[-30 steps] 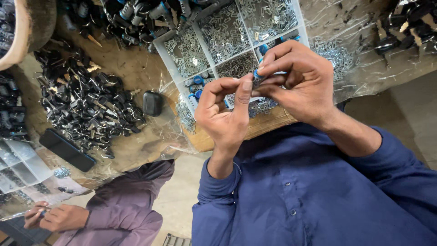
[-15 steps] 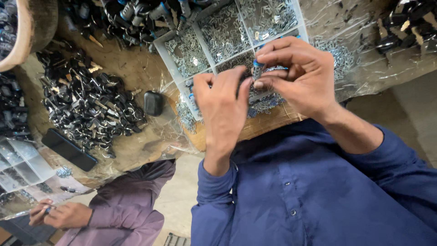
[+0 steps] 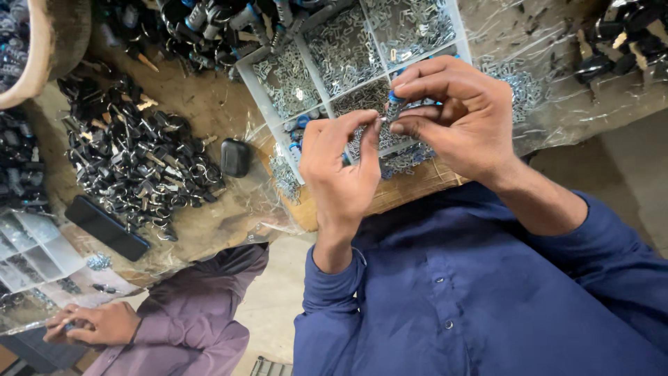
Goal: The person assembles small lock cylinders by inserting metal pins into a blue and white housing. They repeatedly pick up pins from a tray and insert them into the cylinder, then place the assembled unit into a container.
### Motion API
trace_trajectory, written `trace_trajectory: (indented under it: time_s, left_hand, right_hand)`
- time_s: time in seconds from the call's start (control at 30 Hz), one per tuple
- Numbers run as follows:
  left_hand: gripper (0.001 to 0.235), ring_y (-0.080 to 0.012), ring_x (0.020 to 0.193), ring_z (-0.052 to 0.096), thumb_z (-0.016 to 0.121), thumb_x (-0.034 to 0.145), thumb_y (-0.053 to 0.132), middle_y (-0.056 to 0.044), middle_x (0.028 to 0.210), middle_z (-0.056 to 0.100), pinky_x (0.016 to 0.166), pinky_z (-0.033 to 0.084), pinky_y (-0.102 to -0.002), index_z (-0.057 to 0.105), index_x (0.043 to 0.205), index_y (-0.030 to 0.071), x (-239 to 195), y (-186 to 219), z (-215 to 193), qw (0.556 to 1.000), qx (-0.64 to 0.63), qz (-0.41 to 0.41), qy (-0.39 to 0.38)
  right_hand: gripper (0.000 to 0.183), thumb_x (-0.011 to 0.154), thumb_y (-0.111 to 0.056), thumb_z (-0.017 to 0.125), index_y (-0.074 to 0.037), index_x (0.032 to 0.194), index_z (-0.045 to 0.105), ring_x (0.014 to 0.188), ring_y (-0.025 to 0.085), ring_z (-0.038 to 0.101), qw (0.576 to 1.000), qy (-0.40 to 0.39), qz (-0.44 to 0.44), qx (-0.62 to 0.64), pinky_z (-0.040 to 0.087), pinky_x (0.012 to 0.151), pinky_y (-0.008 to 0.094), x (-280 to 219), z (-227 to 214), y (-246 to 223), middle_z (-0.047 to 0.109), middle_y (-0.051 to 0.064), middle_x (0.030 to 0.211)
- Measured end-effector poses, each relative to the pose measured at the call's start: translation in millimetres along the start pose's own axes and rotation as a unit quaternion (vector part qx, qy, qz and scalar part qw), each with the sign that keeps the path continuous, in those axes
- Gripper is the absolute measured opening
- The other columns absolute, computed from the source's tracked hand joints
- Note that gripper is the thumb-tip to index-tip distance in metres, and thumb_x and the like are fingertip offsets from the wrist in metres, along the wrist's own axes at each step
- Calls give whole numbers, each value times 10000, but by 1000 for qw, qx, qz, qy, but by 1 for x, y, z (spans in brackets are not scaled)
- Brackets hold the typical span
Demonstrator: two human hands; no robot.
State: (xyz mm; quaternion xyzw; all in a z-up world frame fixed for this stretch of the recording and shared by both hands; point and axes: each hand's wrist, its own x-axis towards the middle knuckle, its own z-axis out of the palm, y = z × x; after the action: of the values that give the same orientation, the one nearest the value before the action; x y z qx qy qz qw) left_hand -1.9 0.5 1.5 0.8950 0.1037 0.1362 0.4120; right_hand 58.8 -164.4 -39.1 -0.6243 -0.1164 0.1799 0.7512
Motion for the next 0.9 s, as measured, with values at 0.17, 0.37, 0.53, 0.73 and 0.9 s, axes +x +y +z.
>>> trace_trajectory:
  time_s: [0.17, 0.37, 0.53, 0.73, 0.9]
  left_hand:
    - [92, -230, 939, 621, 779, 971, 129, -41, 998, 741, 862, 494, -326, 732, 1032, 79, -6, -1, -6, 1000, -1, -5, -2]
    - [129, -186, 955, 633, 734, 1037, 180, -55, 1047, 732, 882, 505, -286, 729, 1079, 59, -8, -1, -2, 995, -93, -29, 8]
    - [139, -171, 920, 631, 731, 1039, 193, -42, 1007, 741, 857, 512, -277, 735, 1042, 54, -8, 1, 4, 992, -118, -41, 6]
    - [140, -175, 885, 643, 743, 1031, 195, -40, 978, 740, 824, 523, -285, 728, 1013, 57, -11, -2, 6, 993, -103, -42, 24]
    - [130, -179, 928, 642, 767, 1009, 169, -55, 977, 735, 844, 519, -277, 728, 1028, 47, -13, -6, 6, 996, -81, -3, 27]
  right_hand:
    - [301, 944, 226, 711, 68, 1196, 670, 1176, 163, 673, 1000, -6, -5, 4, 667, 1019, 303, 1, 2, -2, 597, 130, 1339]
    - [297, 934, 230, 713, 66, 1179, 670, 1207, 182, 686, 1000, -13, -14, -20, 668, 1013, 303, 0, 3, -4, 601, 135, 1333]
    - [292, 929, 228, 737, 62, 1161, 675, 1123, 152, 688, 999, -12, -37, -21, 659, 961, 271, -2, 4, -3, 614, 131, 1263]
    - [268, 896, 182, 805, 45, 1104, 704, 1000, 107, 680, 996, -13, -53, -74, 612, 816, 196, -4, 3, 1, 643, 125, 1258]
    - [262, 901, 180, 810, 48, 1104, 711, 1002, 114, 686, 994, -10, -67, -91, 613, 810, 195, -5, 4, 2, 644, 126, 1244]
